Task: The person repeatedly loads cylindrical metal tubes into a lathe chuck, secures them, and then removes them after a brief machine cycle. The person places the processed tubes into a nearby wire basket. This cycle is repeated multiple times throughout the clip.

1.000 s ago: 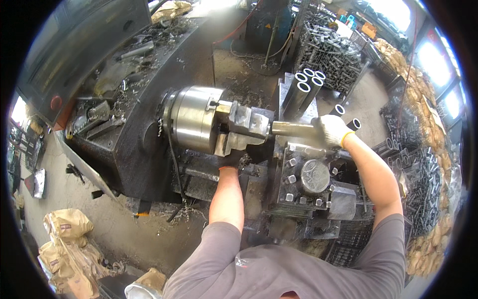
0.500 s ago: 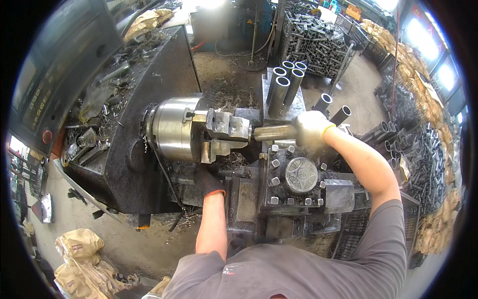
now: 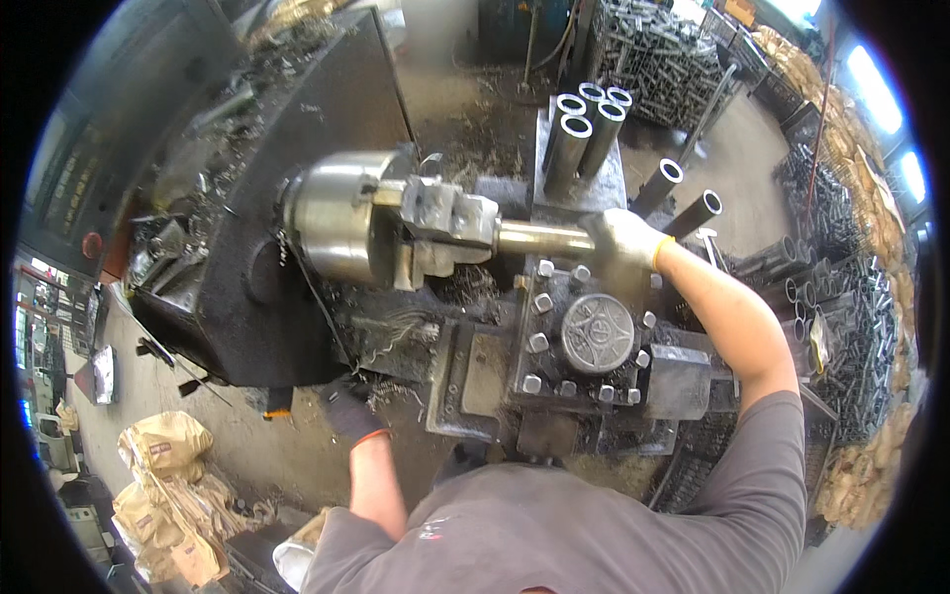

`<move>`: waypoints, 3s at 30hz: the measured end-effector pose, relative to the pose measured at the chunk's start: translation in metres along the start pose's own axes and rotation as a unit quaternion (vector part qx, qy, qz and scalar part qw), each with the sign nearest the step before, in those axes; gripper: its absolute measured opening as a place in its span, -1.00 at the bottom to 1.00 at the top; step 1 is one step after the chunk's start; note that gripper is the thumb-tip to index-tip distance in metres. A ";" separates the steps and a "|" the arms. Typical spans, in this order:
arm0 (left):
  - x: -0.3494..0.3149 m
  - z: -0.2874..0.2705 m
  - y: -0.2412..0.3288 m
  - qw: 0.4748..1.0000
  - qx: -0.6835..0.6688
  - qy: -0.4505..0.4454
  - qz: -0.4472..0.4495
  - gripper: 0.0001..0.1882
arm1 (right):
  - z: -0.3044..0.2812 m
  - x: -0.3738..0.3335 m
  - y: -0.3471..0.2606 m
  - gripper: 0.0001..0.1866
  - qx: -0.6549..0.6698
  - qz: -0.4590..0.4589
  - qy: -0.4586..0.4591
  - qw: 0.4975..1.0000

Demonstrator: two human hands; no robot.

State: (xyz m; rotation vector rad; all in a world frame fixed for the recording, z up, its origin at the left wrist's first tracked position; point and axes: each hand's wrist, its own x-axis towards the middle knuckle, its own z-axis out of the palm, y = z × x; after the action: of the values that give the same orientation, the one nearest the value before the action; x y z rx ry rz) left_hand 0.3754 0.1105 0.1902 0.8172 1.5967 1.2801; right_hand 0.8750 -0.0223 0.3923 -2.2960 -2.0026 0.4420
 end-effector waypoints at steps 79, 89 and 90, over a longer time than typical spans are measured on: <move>-0.168 -0.347 -0.092 0.783 0.553 -0.285 -0.026 -0.52 | 0.151 -0.261 -0.259 -0.52 0.374 -0.059 0.109 0.919; -0.308 -0.564 -0.129 0.888 0.432 -0.043 -0.151 -0.44 | 0.244 -0.223 -0.524 -0.50 0.205 -0.443 -0.155 0.859; -0.327 -0.592 -0.141 0.888 0.421 -0.020 -0.183 -0.43 | 0.256 -0.229 -0.562 -0.48 0.190 -0.511 -0.155 0.824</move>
State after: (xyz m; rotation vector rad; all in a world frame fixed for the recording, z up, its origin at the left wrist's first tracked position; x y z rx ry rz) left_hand -0.0462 -0.4367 0.1652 0.9657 2.1655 0.2530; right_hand 0.2446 -0.1967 0.3185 -0.7323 -2.5835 0.9868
